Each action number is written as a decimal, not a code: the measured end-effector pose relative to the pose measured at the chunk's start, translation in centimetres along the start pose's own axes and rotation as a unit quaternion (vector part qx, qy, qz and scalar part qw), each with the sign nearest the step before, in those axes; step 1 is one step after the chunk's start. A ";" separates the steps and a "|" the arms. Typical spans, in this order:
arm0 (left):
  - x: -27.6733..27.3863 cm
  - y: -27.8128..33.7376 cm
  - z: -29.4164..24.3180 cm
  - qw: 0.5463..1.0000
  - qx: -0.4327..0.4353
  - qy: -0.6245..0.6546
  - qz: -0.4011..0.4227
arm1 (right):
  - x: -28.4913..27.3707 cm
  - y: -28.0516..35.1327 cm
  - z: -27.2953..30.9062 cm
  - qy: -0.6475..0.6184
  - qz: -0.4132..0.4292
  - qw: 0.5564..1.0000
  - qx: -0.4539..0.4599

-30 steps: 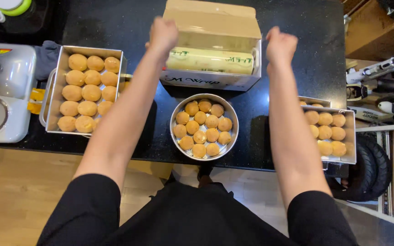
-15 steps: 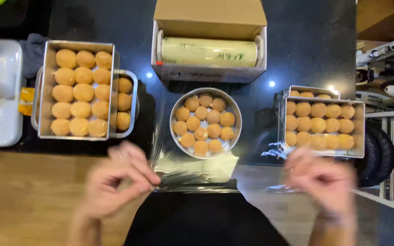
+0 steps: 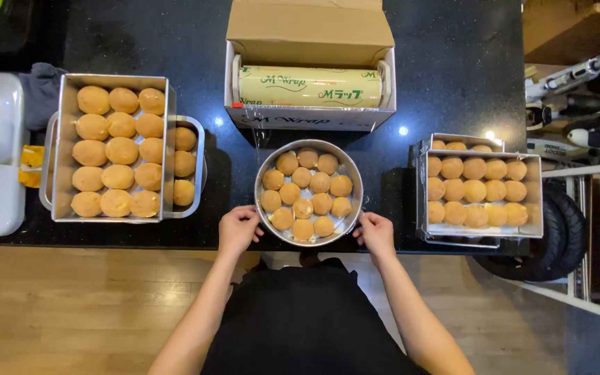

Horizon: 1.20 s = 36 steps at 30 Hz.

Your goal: Wrapping multiple metal trays containing dough balls with plastic food wrap.

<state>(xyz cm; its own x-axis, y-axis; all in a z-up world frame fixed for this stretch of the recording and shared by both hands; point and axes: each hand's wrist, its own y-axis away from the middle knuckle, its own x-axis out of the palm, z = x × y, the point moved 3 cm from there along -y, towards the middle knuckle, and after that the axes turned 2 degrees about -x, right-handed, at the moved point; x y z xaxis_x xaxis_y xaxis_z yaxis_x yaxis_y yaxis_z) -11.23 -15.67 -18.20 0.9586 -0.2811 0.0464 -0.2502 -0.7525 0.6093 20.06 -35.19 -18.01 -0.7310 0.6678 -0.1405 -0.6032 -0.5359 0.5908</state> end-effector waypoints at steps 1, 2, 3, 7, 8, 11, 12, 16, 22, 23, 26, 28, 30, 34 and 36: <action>-0.1 -0.2 -0.9 0.993 0.076 -0.088 0.005 | 0.4 -0.4 0.3 0.006 0.017 1.000 -0.011; -0.2 -0.4 -1.8 0.973 0.151 -0.176 0.010 | 0.8 -0.8 0.6 0.012 0.034 0.999 -0.021; -0.3 -0.2 -3.2 0.973 0.153 -0.175 0.007 | 1.2 0.6 3.4 0.012 0.037 0.999 -0.023; -0.6 -1.3 -5.6 0.977 0.057 -0.207 0.006 | 0.8 2.7 10.4 0.112 -0.092 0.989 -0.030; -1.0 -2.0 -6.0 0.986 0.077 -0.145 -0.011 | 0.6 2.4 11.3 0.094 -0.132 0.985 -0.062; 0.9 -3.6 -9.8 0.932 0.312 -0.185 -0.026 | 1.8 2.2 16.1 0.296 -0.240 0.842 -0.381; 1.9 -4.3 -10.8 0.931 0.314 -0.183 -0.031 | 3.7 2.8 19.1 0.295 -0.237 0.841 -0.386; 5.0 -5.7 -14.8 0.921 0.360 -0.138 -0.059 | 13.4 4.1 27.6 0.317 -0.071 0.724 -0.609; 5.1 -5.1 -16.9 0.928 0.286 -0.197 -0.137 | 25.1 -0.2 29.6 0.319 0.034 0.645 -0.693; 5.0 -5.0 -16.7 0.921 0.299 -0.198 -0.151 | 26.2 -0.8 29.5 0.343 0.043 0.618 -0.706; 5.1 -4.9 -16.6 0.925 0.298 -0.181 -0.153 | 25.0 -2.7 29.2 0.368 0.055 0.594 -0.713; 5.3 -5.6 -16.1 0.927 0.304 -0.162 -0.145 | 20.4 -4.4 29.2 0.397 0.066 0.573 -0.714; 5.0 -6.0 -15.9 0.929 0.310 -0.147 -0.140 | 14.6 -4.6 29.9 0.421 0.079 0.554 -0.714; 4.6 -7.0 -15.5 0.943 0.306 -0.102 -0.087 | 1.5 -5.4 28.5 0.436 -0.095 0.664 -0.600; 4.7 -7.3 -15.6 0.946 0.313 -0.069 -0.050 | -0.8 -6.5 25.7 0.425 -0.204 0.681 -0.561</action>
<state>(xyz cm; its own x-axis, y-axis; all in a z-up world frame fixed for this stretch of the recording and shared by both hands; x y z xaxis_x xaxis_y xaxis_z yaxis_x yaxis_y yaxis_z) -2.78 -2.20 -10.09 0.9654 -0.2334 -0.1164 -0.2332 -0.9723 0.0153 32.74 -18.98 -1.31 -0.0628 0.5946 -0.8016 -0.3275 -0.7710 -0.5462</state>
